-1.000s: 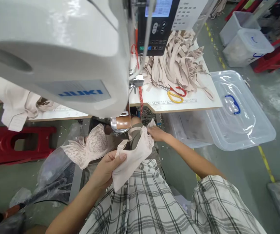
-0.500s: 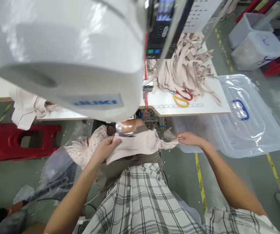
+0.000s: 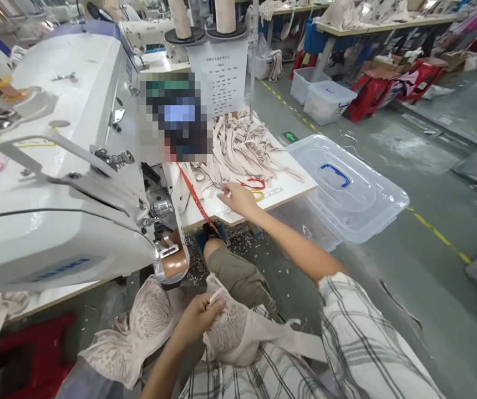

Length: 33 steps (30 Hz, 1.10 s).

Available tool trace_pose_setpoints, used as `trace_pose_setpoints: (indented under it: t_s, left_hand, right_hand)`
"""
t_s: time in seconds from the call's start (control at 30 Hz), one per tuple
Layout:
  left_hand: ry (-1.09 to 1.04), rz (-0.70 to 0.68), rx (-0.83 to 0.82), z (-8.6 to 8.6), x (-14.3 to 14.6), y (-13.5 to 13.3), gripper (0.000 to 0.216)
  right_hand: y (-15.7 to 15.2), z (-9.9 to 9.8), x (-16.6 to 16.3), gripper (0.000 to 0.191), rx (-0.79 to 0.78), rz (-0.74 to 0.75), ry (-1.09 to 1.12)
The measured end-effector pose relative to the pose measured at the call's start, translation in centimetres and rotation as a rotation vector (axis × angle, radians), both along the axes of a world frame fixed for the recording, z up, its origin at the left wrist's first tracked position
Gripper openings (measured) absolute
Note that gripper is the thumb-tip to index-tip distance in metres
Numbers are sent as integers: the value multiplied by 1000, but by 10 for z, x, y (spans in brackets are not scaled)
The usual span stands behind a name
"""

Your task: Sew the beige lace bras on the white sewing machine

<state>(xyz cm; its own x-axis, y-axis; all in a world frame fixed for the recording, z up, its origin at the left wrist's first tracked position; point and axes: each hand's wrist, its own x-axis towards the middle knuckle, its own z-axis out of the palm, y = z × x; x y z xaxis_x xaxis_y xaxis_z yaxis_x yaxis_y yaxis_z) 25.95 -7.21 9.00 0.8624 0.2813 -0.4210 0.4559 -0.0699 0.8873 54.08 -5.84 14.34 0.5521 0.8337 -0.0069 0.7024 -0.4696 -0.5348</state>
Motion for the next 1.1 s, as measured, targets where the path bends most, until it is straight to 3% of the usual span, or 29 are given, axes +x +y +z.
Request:
trace_pose_setpoints:
  t_s: [0.13,0.23,0.4,0.57,0.73,0.97,1.03,1.1]
  left_hand:
    - [1,105,47,7,-1,-6,50]
    - [-3,151,62,12,-7,-6,52]
    - [-3,246,73,15,-21,4,59]
    - [5,265,71,18,-19,7,63]
    - [8,293,107,19,-22,5,57]
    - [-2,363,129,26,-24,8,49]
    - [0,392,123,30,-26,10,47]
    - [2,417,112,33,-29,12,45]
  right_hand:
    - [71,11,29,25,-27,-77,-65]
    - [89,18,38,12,-79,-75,-34]
    - [62,18,47,20,-90,4,50]
    - [36,11,45,18,-135,-26,19]
    - [30,3,31,30,-180,-65,-70]
    - [8,5,26,22,-259,-64,-104]
    - [-6,5,21,16,-245,6,19]
    - [-24,3,4,25,-129,109,397]
